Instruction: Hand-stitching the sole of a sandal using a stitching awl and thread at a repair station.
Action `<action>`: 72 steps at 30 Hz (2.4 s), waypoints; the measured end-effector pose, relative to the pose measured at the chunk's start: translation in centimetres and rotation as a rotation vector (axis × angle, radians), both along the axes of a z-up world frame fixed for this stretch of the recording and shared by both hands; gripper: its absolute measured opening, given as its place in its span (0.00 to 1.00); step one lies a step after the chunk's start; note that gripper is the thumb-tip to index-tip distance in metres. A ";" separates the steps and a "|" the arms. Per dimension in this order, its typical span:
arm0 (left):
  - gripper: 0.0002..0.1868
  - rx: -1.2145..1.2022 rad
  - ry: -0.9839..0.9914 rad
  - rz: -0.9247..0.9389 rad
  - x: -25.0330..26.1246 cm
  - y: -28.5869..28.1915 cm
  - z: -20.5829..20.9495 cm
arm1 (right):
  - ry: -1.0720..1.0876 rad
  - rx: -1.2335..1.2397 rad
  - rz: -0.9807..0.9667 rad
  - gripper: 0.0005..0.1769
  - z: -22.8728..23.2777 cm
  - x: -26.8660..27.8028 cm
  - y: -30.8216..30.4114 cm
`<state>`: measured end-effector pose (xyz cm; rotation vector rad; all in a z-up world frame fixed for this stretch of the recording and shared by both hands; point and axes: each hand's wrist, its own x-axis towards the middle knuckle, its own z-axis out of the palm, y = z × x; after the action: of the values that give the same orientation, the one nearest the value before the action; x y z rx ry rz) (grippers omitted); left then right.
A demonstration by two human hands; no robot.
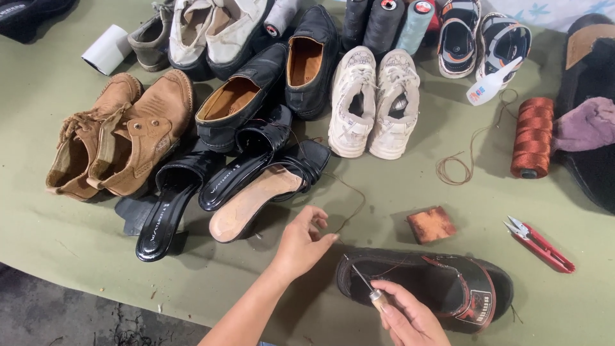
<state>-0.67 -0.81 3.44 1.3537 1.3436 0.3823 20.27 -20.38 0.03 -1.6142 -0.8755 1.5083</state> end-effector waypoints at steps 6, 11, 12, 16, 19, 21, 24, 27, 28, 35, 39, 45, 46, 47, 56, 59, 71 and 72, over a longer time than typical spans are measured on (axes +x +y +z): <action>0.19 0.368 -0.644 -0.161 -1.0 -2.2 -2.9 | 0.048 0.017 -0.058 0.27 -0.5 -0.2 0.1; 0.31 0.245 -0.771 -0.289 0.2 -3.5 -4.0 | 0.064 -0.032 -0.094 0.27 0.3 -0.5 0.5; 0.33 0.191 -0.772 -0.302 0.5 -3.9 -4.3 | 0.074 -0.044 -0.120 0.27 0.5 -0.6 0.5; 0.31 0.078 -0.692 -0.269 1.0 -4.4 -4.7 | 0.127 -0.035 -0.155 0.27 1.0 -0.6 0.5; 0.29 0.051 -0.675 -0.230 1.1 -4.4 -4.7 | 0.157 -0.025 -0.195 0.27 0.8 -0.8 0.5; 0.27 0.015 -0.740 -0.189 1.1 -4.5 -4.9 | 0.174 0.018 -0.223 0.27 0.5 -0.9 0.5; 0.17 -0.012 -0.837 -0.161 1.4 -4.6 -4.5 | 0.247 -0.005 -0.245 0.28 0.4 -0.7 0.5; 0.12 0.017 -0.874 -0.162 1.4 -4.4 -5.6 | 0.225 -0.024 -0.252 0.28 0.9 -0.4 0.6; 0.12 0.016 -0.874 -0.165 1.5 -4.4 -6.3 | 0.225 -0.023 -0.255 0.28 0.8 -0.3 0.5; 0.07 0.136 -0.790 0.096 2.3 -4.0 -6.7 | 0.244 -0.010 -0.249 0.28 0.7 -0.3 0.8; 0.13 0.602 -0.504 0.152 2.7 -4.1 -5.0 | 0.250 -0.059 -0.260 0.28 0.9 -0.2 1.0; 0.19 1.077 -0.420 -0.004 2.3 -5.0 -3.5 | 0.240 -0.041 -0.250 0.28 1.2 -0.3 1.3; 0.19 1.077 -0.420 -0.003 2.4 -5.0 -3.5 | 0.239 -0.041 -0.249 0.28 1.3 -0.3 1.4; 0.19 1.089 -0.404 -0.014 2.5 -5.1 -3.5 | 0.227 -0.048 -0.241 0.28 1.6 -0.3 1.5; 0.15 1.060 -0.313 0.006 3.0 -5.0 -4.0 | 0.096 -0.111 -0.247 0.25 2.1 -0.8 2.1; 0.15 1.041 -0.310 0.007 3.0 -5.0 -4.2 | 0.062 -0.082 -0.202 0.25 1.3 -0.4 1.8; 0.12 1.105 -0.306 0.006 3.0 -5.0 -4.2 | 0.113 -0.059 -0.171 0.27 -0.1 0.0 1.3; 0.11 1.117 -0.298 -0.003 3.0 -5.1 -4.2 | 0.107 -0.050 -0.166 0.28 -0.2 -0.1 1.3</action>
<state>2.29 -5.89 -0.72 2.0615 0.8506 1.4103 20.21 -19.12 -0.14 -1.5847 -0.6337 1.4952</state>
